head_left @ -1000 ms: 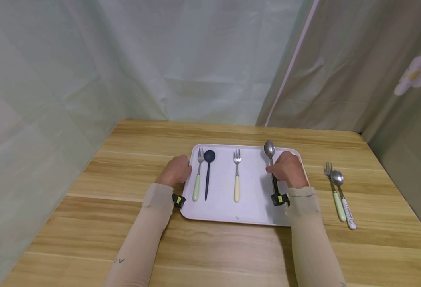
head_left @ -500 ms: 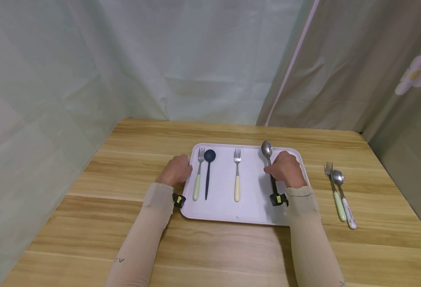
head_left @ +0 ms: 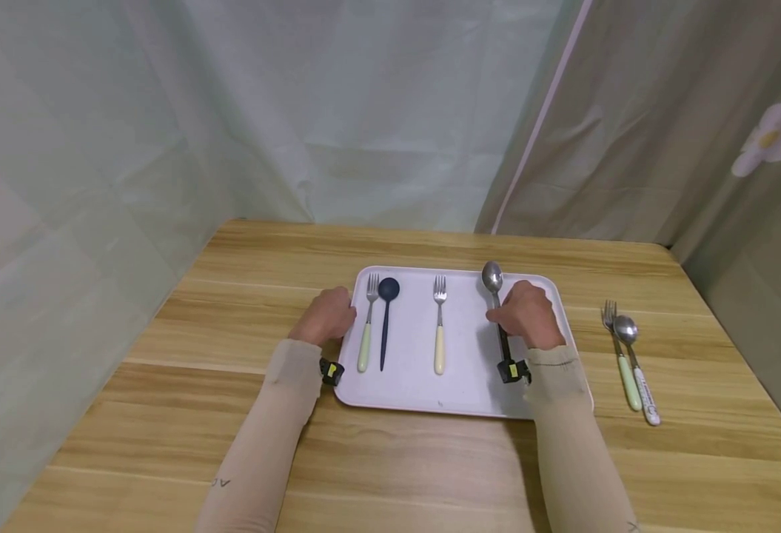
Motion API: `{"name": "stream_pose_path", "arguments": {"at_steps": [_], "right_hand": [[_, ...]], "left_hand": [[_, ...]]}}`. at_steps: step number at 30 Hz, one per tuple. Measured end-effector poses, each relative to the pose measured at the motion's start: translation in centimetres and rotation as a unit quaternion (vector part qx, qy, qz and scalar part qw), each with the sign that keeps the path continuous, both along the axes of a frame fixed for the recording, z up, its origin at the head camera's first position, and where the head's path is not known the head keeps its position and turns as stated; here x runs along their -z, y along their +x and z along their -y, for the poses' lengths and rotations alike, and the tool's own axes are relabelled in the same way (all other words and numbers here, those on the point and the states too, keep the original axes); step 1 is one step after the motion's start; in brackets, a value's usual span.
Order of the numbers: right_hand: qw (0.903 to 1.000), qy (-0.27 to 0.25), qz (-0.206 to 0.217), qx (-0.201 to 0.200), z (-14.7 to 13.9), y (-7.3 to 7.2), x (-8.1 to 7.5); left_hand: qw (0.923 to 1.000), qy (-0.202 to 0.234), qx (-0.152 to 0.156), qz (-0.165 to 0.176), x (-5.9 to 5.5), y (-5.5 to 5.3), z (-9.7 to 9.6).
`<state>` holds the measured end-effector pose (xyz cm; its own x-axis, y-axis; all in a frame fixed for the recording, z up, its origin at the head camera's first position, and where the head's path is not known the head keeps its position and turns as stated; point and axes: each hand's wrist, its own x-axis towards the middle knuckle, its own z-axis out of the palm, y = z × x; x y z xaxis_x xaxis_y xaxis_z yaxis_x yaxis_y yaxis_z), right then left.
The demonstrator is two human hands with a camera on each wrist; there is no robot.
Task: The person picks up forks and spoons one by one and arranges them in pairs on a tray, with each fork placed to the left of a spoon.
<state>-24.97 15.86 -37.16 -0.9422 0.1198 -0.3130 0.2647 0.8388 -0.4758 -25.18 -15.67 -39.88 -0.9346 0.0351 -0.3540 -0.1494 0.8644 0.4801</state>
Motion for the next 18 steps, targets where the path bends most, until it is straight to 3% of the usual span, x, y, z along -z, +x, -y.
{"name": "stream_pose_path", "arguments": {"at_steps": [18], "right_hand": [[0.9999,0.004,0.009,-0.004,0.71,-0.03,-0.01]], "left_hand": [[1.0,-0.009,0.001,0.0,-0.13,0.02,-0.08]]}}
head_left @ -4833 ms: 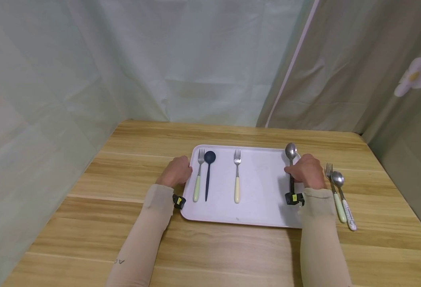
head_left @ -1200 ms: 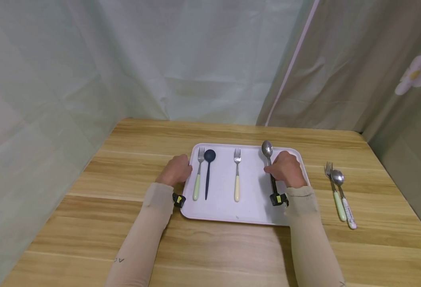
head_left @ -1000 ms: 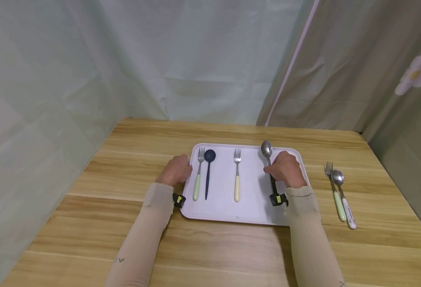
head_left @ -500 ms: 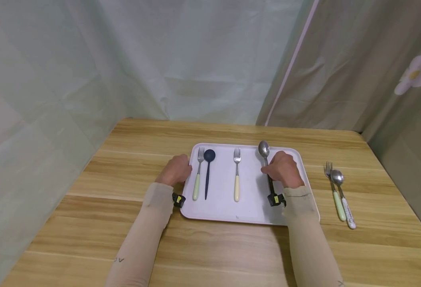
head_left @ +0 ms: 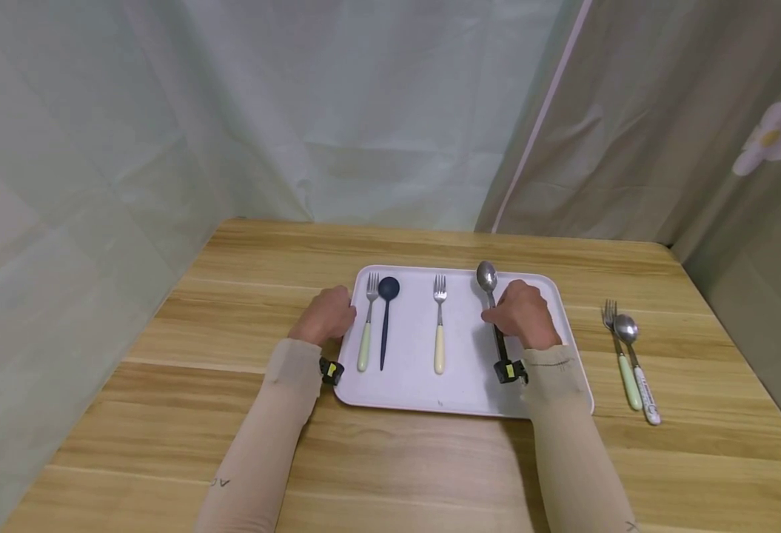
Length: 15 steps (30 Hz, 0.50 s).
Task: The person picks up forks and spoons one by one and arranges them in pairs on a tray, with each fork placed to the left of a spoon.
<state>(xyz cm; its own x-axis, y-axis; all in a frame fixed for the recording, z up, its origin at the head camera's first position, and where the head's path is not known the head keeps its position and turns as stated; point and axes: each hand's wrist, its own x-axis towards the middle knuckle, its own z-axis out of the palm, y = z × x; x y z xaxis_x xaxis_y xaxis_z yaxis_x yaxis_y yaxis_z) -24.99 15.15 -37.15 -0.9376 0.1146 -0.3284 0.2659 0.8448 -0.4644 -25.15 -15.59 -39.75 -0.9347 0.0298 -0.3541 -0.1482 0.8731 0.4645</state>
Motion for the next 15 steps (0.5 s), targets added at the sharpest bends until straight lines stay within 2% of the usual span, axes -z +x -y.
{"name": "stream_pose_path", "arguments": {"at_steps": [15], "right_hand": [[1.0,-0.005,-0.007,0.004,0.45,-0.01,0.21]], "left_hand": [[1.0,0.003,0.0,0.003,0.13,-0.08,0.09]]}}
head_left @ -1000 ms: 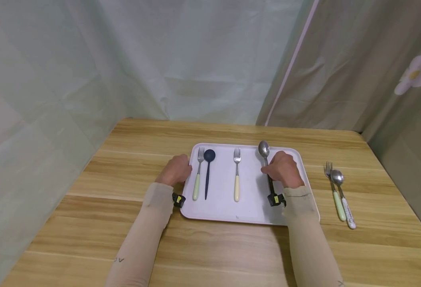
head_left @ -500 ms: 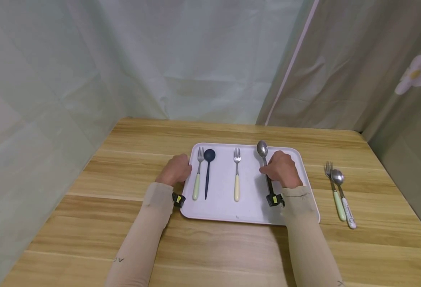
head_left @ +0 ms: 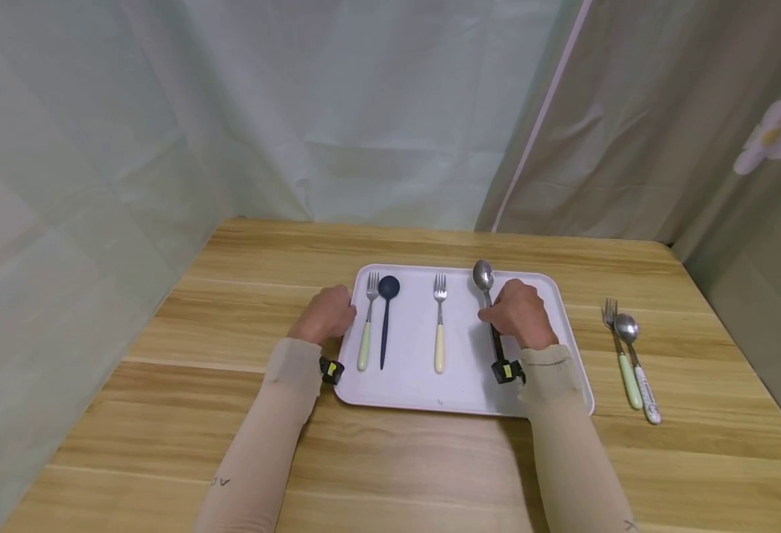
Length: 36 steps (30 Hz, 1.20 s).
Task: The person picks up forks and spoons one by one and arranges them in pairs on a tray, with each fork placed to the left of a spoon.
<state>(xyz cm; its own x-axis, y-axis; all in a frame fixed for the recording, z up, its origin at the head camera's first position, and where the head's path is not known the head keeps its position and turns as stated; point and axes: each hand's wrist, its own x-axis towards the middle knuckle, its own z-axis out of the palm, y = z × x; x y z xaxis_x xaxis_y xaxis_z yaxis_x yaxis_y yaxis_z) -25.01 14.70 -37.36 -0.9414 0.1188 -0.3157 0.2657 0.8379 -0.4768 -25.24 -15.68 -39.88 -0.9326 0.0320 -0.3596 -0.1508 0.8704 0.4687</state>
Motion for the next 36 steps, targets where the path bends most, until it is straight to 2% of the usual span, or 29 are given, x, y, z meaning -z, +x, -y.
{"name": "stream_pose_path", "arguments": {"at_steps": [8,15,22,32,36], "right_hand": [[0.9999,-0.009,-0.012,0.001,0.2,0.1,0.2],[0.9999,-0.015,0.001,-0.002,0.5,-0.1,0.2],[0.9996,-0.014,-0.017,-0.016,0.5,-0.1,0.3],[0.9994,-0.021,-0.022,-0.014,1.0,-0.1,0.5],[0.9994,-0.023,-0.024,-0.012,1.2,-0.1,0.6]], "left_hand": [[1.0,0.0,-0.002,0.001,0.0,0.0,0.0],[1.0,-0.004,-0.001,0.005,0.0,0.0,0.0],[0.9997,-0.017,0.016,-0.009,-0.2,0.1,0.0],[0.9991,-0.028,0.025,-0.019,-0.2,-0.1,0.1],[0.9995,-0.022,0.019,-0.015,-0.2,0.0,0.0]]}}
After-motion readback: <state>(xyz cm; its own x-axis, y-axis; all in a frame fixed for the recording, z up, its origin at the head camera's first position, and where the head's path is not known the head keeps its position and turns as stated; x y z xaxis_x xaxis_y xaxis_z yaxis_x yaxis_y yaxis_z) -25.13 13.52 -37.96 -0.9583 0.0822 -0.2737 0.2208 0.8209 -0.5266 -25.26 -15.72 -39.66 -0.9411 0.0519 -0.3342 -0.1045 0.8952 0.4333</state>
